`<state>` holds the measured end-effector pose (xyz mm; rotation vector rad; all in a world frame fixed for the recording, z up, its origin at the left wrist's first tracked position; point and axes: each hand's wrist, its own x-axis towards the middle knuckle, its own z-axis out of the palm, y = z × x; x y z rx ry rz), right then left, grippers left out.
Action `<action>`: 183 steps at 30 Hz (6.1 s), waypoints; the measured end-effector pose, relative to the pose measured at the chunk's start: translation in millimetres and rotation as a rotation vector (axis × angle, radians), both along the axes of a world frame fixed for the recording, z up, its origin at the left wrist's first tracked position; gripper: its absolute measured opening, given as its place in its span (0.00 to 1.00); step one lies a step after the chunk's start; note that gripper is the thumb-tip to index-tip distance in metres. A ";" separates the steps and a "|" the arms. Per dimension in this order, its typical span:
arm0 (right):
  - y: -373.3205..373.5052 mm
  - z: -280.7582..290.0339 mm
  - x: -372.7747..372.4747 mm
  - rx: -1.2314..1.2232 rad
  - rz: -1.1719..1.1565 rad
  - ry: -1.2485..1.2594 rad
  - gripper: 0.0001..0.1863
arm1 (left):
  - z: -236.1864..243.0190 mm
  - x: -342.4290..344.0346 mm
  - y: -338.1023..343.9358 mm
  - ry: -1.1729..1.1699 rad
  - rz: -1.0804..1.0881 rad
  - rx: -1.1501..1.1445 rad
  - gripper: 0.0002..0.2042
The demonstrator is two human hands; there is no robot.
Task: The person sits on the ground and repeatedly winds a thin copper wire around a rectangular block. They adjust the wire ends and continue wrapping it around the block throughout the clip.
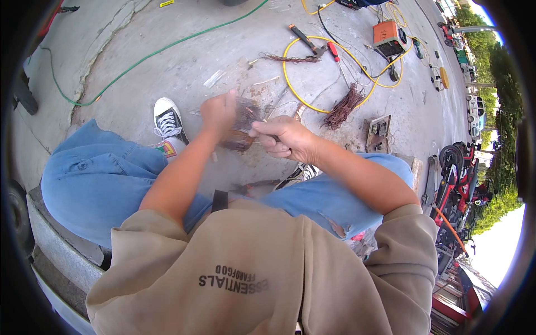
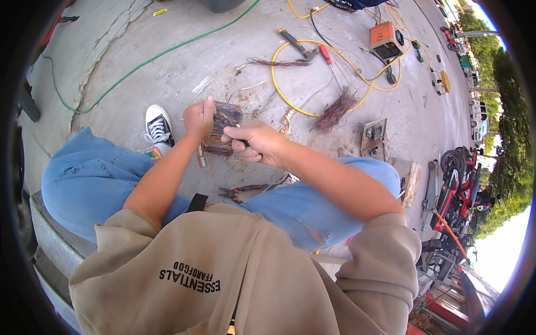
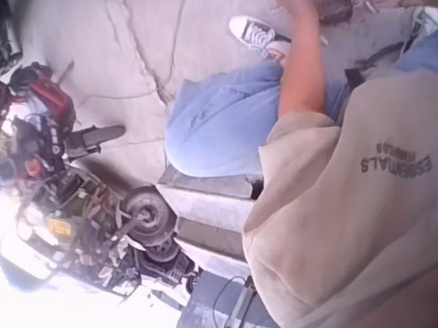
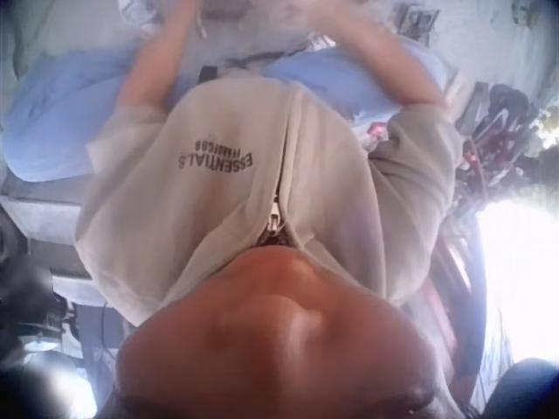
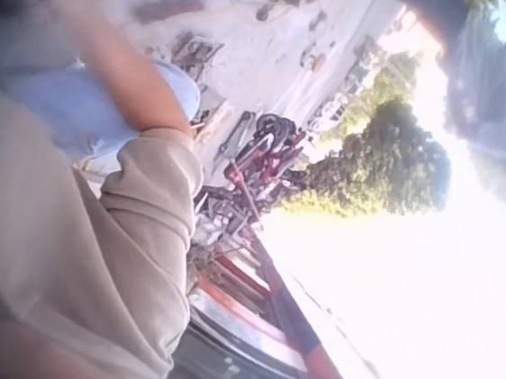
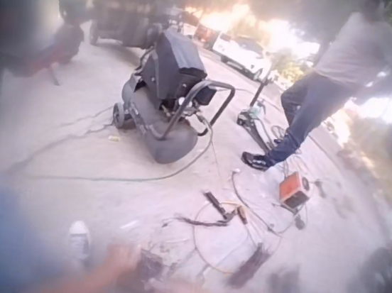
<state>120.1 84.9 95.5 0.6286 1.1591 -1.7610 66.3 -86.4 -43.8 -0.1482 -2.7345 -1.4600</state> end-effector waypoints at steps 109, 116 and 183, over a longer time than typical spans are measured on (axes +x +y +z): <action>69.0 72.8 -30.5 1.310 1.218 1.271 0.13 | 37.0 -29.1 15.6 -0.431 -0.748 0.193 0.15; 38.3 92.1 -58.1 1.128 0.982 1.386 0.17 | 94.0 -45.1 -12.4 -0.253 -0.431 0.063 0.20; 175.7 150.6 -7.4 1.114 0.685 0.658 0.17 | 49.4 -33.7 40.9 -0.023 -0.834 -0.070 0.24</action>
